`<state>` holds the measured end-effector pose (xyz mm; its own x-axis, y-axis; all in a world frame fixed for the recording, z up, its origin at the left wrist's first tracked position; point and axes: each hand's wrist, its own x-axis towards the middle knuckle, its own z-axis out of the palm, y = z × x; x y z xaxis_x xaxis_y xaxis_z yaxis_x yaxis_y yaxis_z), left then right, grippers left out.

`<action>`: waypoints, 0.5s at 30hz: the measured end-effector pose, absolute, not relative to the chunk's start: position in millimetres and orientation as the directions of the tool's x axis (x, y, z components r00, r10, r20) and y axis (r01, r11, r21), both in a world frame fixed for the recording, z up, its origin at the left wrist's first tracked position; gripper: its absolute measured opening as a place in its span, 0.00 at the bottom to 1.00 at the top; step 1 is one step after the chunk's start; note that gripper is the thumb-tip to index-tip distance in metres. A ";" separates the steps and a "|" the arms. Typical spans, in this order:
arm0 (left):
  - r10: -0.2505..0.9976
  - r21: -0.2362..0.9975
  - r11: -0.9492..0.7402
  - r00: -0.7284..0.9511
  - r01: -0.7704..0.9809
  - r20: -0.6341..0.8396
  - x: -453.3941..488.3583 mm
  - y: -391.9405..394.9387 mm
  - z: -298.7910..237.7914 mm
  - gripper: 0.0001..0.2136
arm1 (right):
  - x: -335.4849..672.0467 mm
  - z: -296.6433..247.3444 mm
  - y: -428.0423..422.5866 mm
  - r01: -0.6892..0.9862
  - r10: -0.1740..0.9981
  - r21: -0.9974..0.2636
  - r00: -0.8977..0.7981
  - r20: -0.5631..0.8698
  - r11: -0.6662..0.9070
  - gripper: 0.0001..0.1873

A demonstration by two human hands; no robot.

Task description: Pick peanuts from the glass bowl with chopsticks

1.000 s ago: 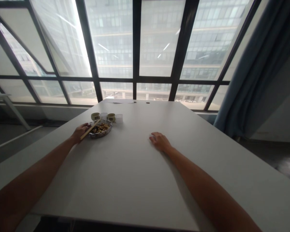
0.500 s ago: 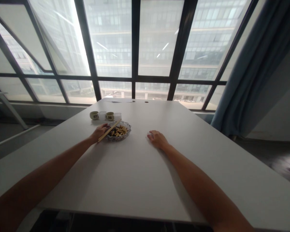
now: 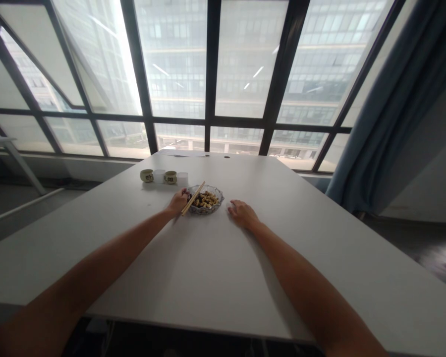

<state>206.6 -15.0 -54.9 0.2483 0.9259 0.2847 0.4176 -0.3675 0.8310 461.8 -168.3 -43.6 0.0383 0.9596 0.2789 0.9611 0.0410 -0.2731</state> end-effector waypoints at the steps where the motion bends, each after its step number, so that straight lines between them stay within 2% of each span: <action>1: 0.926 0.822 -0.371 0.243 0.433 0.289 208.1 -15.8 -55.1 0.21 | 461.6 -43.2 -168.5 0.962 0.960 -0.272 0.039 0.278 0.040 0.24; 8: 0.901 0.691 -0.434 0.262 0.578 0.346 192.2 -9.0 -41.9 0.19 | 461.1 -42.4 -169.4 0.963 0.961 -0.266 0.037 0.275 0.039 0.24; 12: 0.854 0.534 -0.499 0.283 0.683 0.437 156.5 11.1 -22.2 0.20 | 460.4 -42.2 -169.6 0.962 0.960 -0.271 0.038 0.276 0.040 0.24; 15: 0.831 0.364 -0.500 0.317 0.786 0.458 127.3 30.1 -9.2 0.21 | 459.4 -41.8 -170.2 0.961 0.959 -0.274 0.039 0.282 0.041 0.24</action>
<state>127.3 30.1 -9.2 0.3165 0.8308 0.4579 0.7857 -0.5001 0.3641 459.4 -170.2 -41.8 0.0391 0.9586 0.2820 0.9609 0.0414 -0.2739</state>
